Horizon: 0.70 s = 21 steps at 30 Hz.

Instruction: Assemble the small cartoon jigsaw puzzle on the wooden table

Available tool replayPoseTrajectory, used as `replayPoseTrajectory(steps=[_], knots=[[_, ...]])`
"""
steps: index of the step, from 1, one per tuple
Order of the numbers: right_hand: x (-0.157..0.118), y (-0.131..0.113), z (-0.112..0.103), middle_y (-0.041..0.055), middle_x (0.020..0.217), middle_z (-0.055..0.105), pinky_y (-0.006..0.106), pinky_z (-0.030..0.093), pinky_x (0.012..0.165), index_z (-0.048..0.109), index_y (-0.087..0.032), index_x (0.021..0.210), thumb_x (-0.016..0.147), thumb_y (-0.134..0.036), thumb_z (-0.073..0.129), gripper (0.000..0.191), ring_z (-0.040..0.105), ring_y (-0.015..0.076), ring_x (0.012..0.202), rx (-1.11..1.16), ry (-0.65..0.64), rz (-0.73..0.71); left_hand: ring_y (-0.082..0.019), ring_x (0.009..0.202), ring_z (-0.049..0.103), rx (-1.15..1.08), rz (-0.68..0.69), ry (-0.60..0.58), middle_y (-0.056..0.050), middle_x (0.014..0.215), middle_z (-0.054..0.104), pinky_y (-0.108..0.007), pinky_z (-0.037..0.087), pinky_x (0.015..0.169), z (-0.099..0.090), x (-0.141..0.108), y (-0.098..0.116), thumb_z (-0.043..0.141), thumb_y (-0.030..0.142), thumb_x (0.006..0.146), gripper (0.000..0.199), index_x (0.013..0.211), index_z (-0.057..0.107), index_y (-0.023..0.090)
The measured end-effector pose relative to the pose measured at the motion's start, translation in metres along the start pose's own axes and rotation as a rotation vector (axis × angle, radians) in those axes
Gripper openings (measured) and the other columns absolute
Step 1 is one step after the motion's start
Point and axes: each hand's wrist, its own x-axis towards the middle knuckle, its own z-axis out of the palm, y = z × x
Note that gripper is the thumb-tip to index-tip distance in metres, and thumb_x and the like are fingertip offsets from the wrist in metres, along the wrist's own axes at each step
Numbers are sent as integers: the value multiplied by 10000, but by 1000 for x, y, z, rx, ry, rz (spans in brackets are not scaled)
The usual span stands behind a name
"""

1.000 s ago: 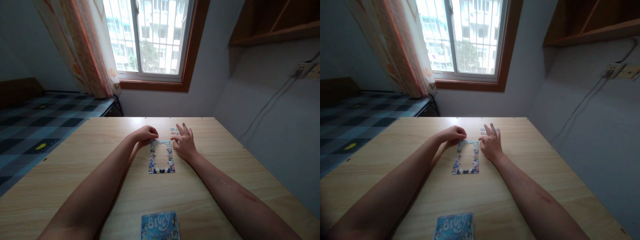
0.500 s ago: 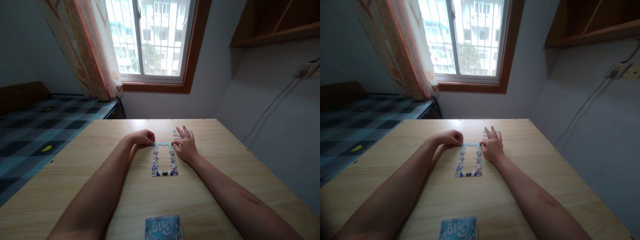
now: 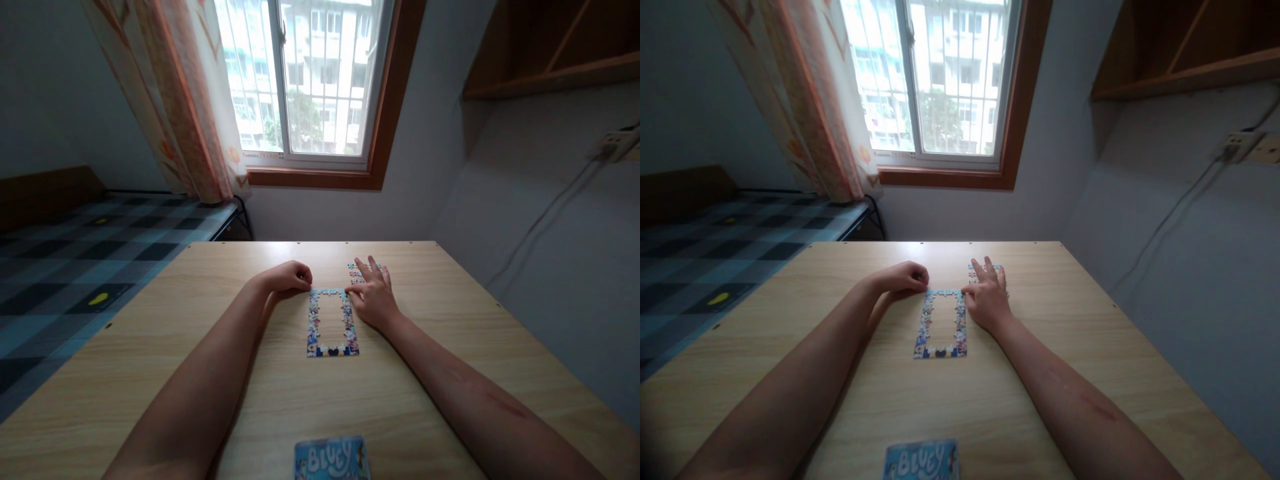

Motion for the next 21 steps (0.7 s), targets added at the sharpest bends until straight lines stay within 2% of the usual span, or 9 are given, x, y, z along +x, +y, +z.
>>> replayPoseTrajectory(steps=[6, 15, 21], knots=[[0, -1, 0, 41, 1632, 360, 698, 80, 1205, 822, -275, 888, 852, -196, 650, 192, 154, 352, 1555, -3, 47, 7, -145, 688, 525, -15, 17, 11, 8, 727, 623, -262, 391, 630, -1, -1, -2, 731, 401, 604, 281, 761, 663, 178], [0, 0, 2, 36, 1618, 386, 713, 83, 1197, 825, -277, 853, 862, -192, 648, 196, 177, 370, 1546, -3, 30, -17, -139, 664, 528, -16, 26, 28, 12, 692, 622, -257, 381, 603, 1, 0, -1, 725, 360, 601, 246, 738, 672, 163], [-1, 1, 3, 44, 1619, 384, 718, 90, 1192, 827, -287, 866, 858, -189, 658, 195, 181, 379, 1544, -9, 22, -24, -128, 631, 547, -316, -13, 95, 9, 687, 620, -243, 401, 564, -1, -10, -5, 790, 364, 632, 276, 749, 634, 168]])
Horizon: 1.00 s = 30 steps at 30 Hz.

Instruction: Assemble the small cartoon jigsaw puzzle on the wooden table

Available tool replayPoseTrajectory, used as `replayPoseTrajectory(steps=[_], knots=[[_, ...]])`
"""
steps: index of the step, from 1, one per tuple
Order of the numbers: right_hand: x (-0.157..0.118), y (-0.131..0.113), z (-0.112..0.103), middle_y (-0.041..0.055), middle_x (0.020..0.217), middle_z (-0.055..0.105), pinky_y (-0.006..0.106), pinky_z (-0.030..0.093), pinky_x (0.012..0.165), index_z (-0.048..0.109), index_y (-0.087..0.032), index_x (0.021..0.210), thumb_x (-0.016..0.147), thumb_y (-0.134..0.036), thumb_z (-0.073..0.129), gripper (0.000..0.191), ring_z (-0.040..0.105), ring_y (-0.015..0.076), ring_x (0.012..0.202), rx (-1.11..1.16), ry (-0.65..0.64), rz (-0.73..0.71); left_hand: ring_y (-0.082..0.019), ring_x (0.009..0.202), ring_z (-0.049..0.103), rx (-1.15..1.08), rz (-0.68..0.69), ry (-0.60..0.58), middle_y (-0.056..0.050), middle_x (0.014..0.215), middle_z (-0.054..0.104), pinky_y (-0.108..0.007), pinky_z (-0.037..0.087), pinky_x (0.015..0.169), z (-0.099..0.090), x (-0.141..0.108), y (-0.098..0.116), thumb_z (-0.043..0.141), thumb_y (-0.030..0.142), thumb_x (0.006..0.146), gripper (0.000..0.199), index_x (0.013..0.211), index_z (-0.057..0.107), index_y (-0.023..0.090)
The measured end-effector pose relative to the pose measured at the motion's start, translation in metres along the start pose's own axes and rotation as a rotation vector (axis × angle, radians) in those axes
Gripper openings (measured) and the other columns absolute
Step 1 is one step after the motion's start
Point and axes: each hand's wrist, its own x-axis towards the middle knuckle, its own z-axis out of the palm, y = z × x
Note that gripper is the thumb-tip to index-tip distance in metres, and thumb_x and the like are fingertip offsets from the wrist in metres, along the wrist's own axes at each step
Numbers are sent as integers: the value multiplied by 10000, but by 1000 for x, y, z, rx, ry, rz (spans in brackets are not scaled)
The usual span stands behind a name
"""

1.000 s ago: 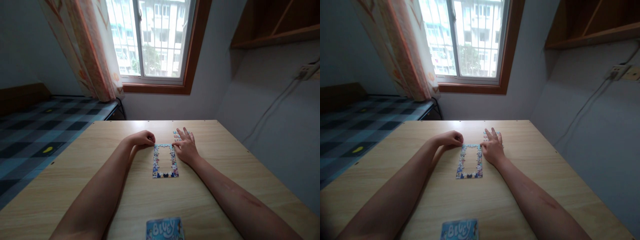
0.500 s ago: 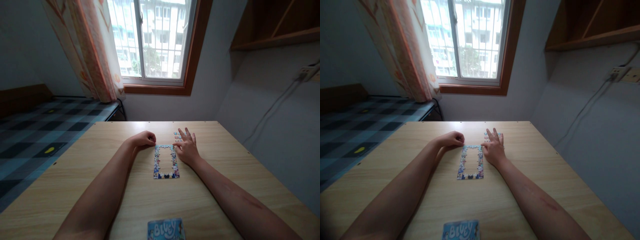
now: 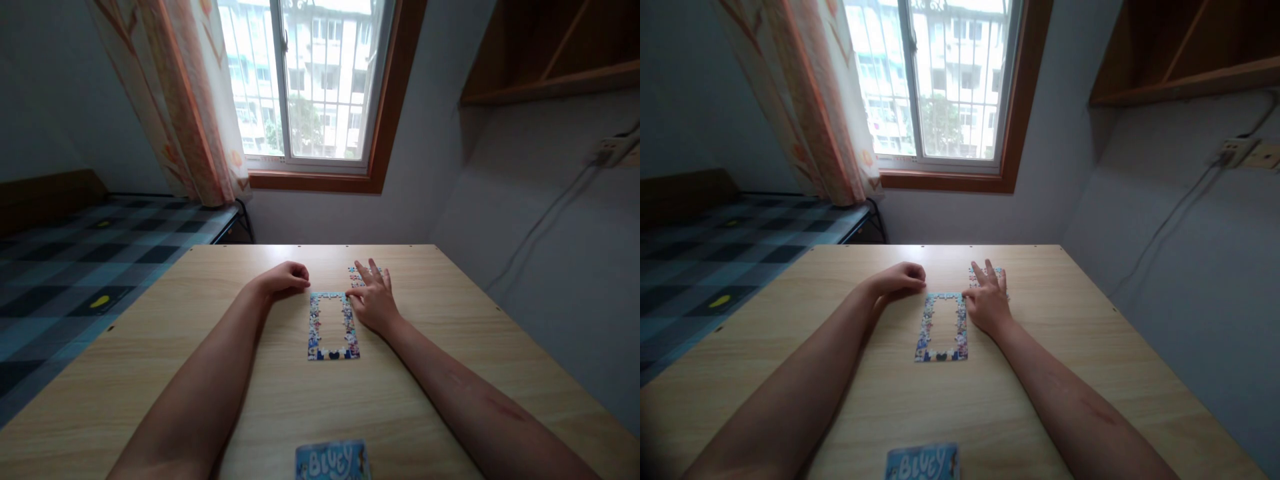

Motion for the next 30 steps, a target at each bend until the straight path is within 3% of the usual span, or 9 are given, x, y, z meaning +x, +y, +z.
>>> replayPoseTrajectory(steps=[3, 8, 13, 16, 21, 24, 30], knots=[[0, 1, 1, 38, 1617, 389, 719, 90, 1192, 825, -288, 865, 854, -196, 661, 188, 185, 375, 1543, 5, 11, -9, -102, 555, 518, -173, -10, 86, 25, 643, 578, -221, 372, 504, 1, -2, -5, 815, 348, 633, 301, 751, 600, 172], [-1, 2, 0, 31, 1611, 397, 704, 98, 1200, 819, -294, 942, 837, -139, 622, 272, 182, 352, 1546, 10, 86, 29, -87, 397, 407, -273, 17, 341, 80, 501, 451, -213, 276, 413, 4, 0, -15, 797, 443, 684, 362, 774, 541, 203], [2, 9, 3, 49, 1585, 431, 706, 128, 1196, 804, -292, 1015, 872, -158, 583, 296, 221, 349, 1531, 36, 164, 118, -104, 439, 427, -24, 139, 669, 58, 484, 448, -240, 333, 474, -1, 7, -28, 633, 586, 800, 429, 651, 512, 202], [4, 13, 6, 65, 1558, 464, 702, 160, 1193, 790, -286, 1063, 865, -142, 557, 338, 261, 347, 1516, 55, 213, 197, -141, 553, 530, 277, 101, 809, 19, 553, 535, -262, 411, 570, -6, 13, -34, 532, 577, 869, 441, 641, 542, 200], [7, 17, 8, 102, 1530, 493, 700, 208, 1181, 754, -262, 1161, 857, -137, 528, 399, 310, 350, 1494, 65, 255, 313, -230, 922, 656, 624, -50, 806, -95, 970, 735, -325, 492, 859, -3, 18, -34, 519, 418, 899, 312, 915, 713, 174], [8, 16, 9, 118, 1512, 512, 706, 214, 1175, 737, -240, 1193, 860, -147, 519, 408, 335, 361, 1479, 60, 248, 336, -289, 1142, 609, 705, -130, 811, -144, 1186, 706, -391, 435, 1035, 7, 12, -32, 516, 344, 899, 336, 1098, 719, 165], [9, 15, 12, 118, 1468, 561, 694, 202, 1183, 722, -224, 1208, 866, -140, 502, 414, 369, 352, 1458, 36, 242, 303, -337, 1367, 470, 846, -301, 801, -193, 1449, 558, -467, 319, 1159, 31, -13, -28, 443, 355, 946, 450, 1292, 656, 162]])
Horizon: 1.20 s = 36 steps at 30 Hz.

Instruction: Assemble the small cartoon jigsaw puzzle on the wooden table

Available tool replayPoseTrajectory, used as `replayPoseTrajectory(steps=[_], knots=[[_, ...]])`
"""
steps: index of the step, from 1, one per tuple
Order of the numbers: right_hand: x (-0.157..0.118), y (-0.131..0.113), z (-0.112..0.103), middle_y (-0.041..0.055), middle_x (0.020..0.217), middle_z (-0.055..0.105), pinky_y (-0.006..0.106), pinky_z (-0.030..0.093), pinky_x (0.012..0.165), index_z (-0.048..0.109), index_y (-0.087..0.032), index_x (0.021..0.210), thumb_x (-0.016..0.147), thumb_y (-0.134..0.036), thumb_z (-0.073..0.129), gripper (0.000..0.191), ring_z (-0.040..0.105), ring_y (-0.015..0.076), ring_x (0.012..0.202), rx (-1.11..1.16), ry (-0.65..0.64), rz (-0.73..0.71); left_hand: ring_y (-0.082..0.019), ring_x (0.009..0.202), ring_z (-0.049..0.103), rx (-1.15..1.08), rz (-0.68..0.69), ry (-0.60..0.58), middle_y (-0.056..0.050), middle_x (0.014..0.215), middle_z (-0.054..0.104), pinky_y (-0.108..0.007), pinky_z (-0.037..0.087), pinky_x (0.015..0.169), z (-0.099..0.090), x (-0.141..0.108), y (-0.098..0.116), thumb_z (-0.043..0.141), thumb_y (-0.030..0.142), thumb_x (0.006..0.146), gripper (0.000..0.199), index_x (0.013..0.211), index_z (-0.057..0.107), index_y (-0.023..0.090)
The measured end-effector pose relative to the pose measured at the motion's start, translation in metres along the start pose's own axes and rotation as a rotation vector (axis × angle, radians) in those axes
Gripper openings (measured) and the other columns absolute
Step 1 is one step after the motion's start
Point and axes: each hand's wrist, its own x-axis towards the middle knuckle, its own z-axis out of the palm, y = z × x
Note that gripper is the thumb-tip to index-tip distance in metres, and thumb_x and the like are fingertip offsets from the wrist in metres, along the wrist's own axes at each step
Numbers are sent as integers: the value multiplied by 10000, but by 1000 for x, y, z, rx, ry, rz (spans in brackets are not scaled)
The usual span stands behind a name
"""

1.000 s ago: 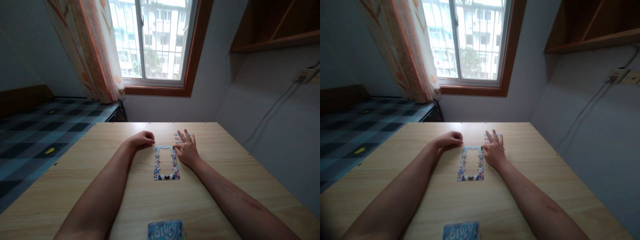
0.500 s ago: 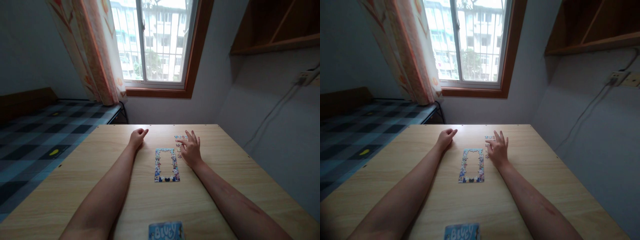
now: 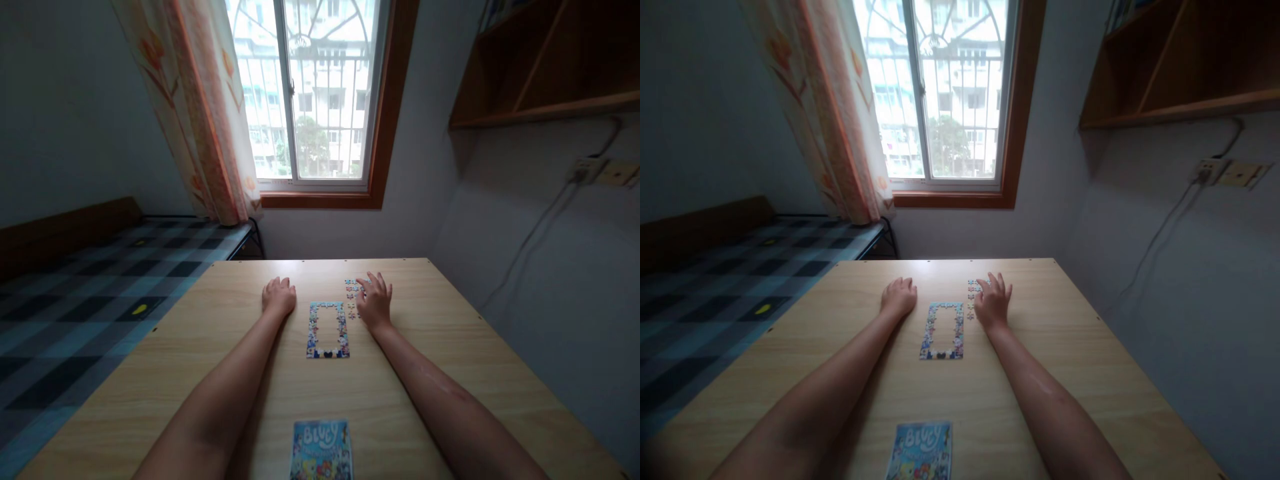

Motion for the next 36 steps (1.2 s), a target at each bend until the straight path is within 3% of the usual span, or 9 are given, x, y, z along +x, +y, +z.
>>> replayPoseTrajectory(steps=[9, 17, 36], knots=[[-1, 2, 1, 114, 1403, 611, 675, 185, 1191, 718, -211, 1183, 883, -145, 481, 388, 411, 330, 1421, 30, 49, -68, -346, 1484, 348, 137, -75, -80, -199, 1589, 413, -507, 240, 1209, -16, -49, -3, 346, 442, 983, 599, 1487, 511, 162], [-3, 2, -6, 88, 1351, 644, 645, 187, 1198, 720, -222, 1160, 872, -155, 474, 385, 435, 311, 1392, 27, 63, -82, -330, 1512, 304, 135, -25, -126, -186, 1620, 370, -500, 202, 1233, -26, -82, -4, 327, 410, 993, 608, 1525, 464, 150], [-6, 2, -18, 89, 1340, 626, 585, 173, 1224, 723, -221, 1141, 853, -159, 458, 396, 408, 271, 1406, 75, 82, -40, -353, 1504, 300, 67, -19, -160, -208, 1611, 372, -531, 205, 1224, -32, -85, 1, 358, 408, 980, 610, 1509, 476, 130]])
